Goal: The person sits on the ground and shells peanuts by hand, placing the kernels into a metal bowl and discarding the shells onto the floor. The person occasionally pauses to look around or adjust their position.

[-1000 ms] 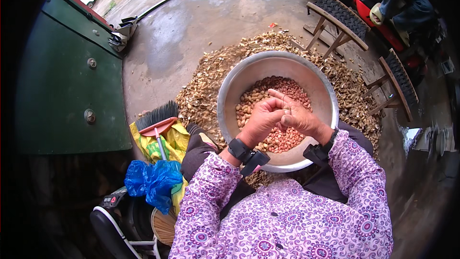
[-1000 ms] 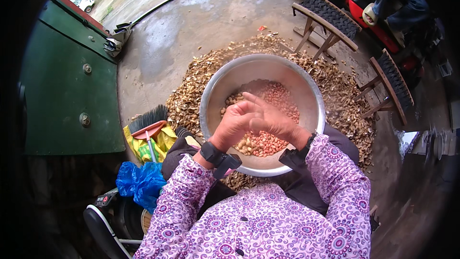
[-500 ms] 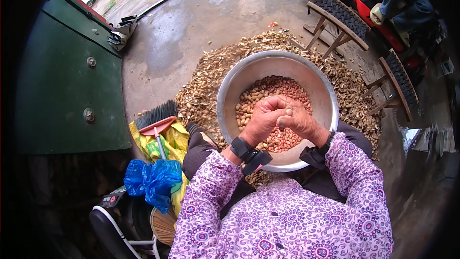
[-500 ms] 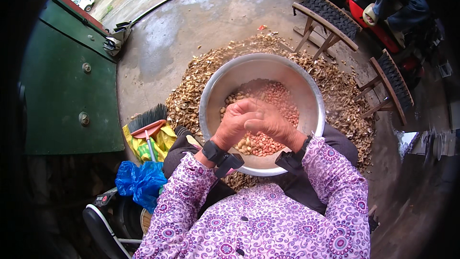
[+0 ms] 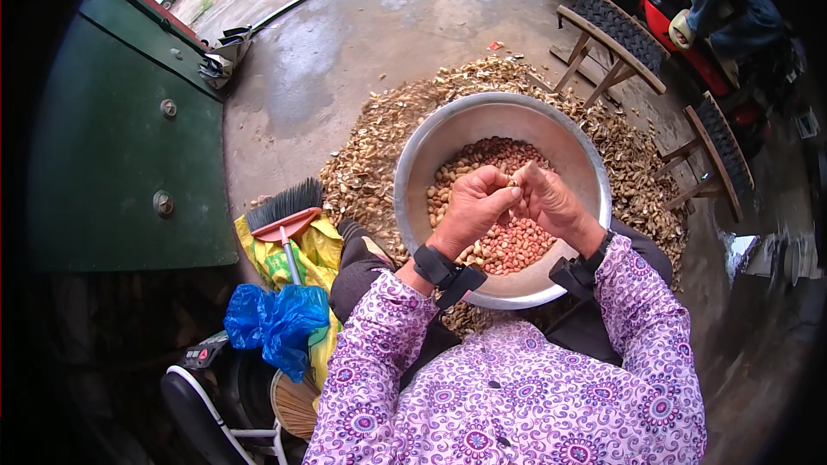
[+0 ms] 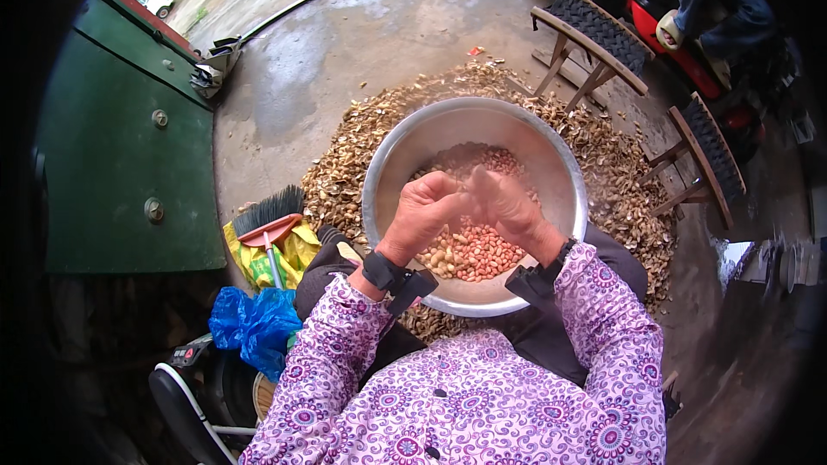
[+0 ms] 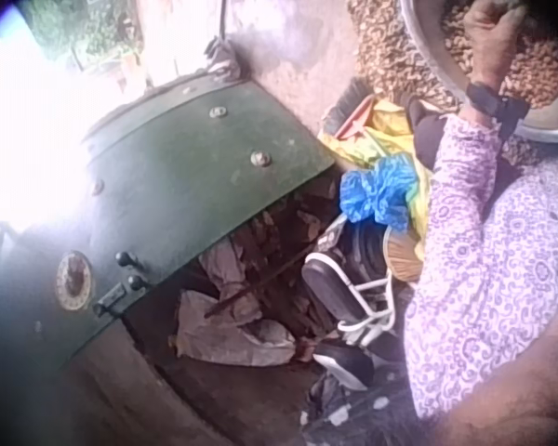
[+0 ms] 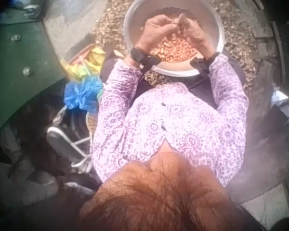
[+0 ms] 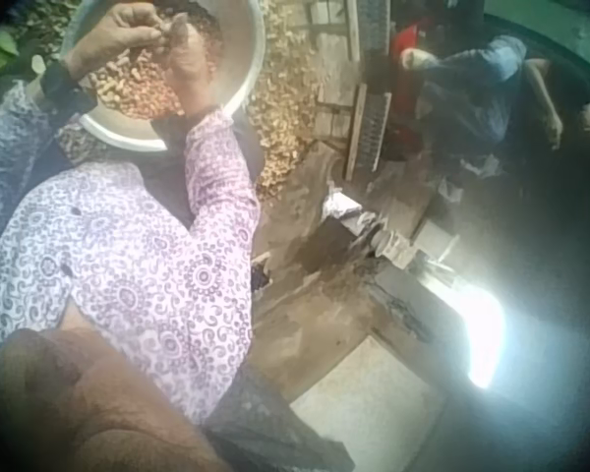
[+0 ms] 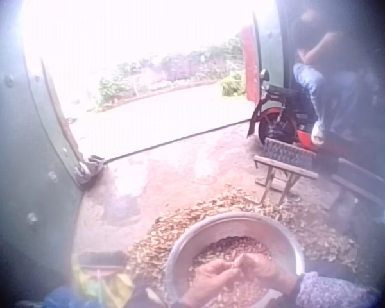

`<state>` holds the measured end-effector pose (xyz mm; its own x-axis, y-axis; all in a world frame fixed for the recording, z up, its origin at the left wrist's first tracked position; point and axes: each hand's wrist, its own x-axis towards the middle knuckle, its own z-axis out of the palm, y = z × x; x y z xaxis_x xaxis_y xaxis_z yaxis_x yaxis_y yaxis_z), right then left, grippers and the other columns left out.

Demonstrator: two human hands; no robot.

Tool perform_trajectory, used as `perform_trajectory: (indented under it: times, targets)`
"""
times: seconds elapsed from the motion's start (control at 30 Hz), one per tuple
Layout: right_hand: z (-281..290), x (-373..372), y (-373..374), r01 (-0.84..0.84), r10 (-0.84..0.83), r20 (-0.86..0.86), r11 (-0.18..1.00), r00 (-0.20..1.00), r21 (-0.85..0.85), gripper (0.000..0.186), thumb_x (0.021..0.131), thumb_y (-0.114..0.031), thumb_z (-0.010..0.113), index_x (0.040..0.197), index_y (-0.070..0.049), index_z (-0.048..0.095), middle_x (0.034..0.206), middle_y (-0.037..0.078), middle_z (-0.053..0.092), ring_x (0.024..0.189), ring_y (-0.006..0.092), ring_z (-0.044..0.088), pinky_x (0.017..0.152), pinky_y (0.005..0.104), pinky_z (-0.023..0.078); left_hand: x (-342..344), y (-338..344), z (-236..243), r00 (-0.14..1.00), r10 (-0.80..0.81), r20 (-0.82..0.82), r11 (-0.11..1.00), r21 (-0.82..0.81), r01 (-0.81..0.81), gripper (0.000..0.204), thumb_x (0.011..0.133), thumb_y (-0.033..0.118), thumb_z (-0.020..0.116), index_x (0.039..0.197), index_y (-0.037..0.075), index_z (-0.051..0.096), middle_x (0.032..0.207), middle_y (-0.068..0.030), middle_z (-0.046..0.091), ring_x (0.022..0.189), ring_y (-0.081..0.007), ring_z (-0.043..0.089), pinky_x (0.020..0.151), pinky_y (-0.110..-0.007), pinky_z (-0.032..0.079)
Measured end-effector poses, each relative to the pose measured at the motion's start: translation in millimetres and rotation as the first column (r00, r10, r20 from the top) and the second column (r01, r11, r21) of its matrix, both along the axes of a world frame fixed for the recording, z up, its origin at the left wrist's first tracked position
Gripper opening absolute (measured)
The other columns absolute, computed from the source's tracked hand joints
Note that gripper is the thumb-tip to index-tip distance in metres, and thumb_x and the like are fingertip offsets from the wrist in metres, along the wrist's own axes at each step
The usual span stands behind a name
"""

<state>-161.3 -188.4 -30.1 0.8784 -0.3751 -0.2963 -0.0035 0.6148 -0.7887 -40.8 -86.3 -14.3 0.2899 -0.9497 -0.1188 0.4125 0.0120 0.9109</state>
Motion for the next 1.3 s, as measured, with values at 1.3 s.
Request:
perform_trajectory:
  times: [1.3]
  targets:
    - [9.2,0.6,-0.6,0.153,-0.205,-0.129,0.931,0.970,-0.332,0.025,0.086,-0.025,0.049,0.094,-0.002,0.055,0.073,-0.001,0.053,0.062,0.0029,0.048,0.055,0.0160,0.040,2.7,6.6,-4.2,0.981,0.172,0.093,0.985,-0.014,-0.171,0.009,0.079,0.001,0.055,0.088,0.001,0.058,0.075,-0.0030,0.058,0.064,-0.0074,0.055,0.057,-0.020,0.047]
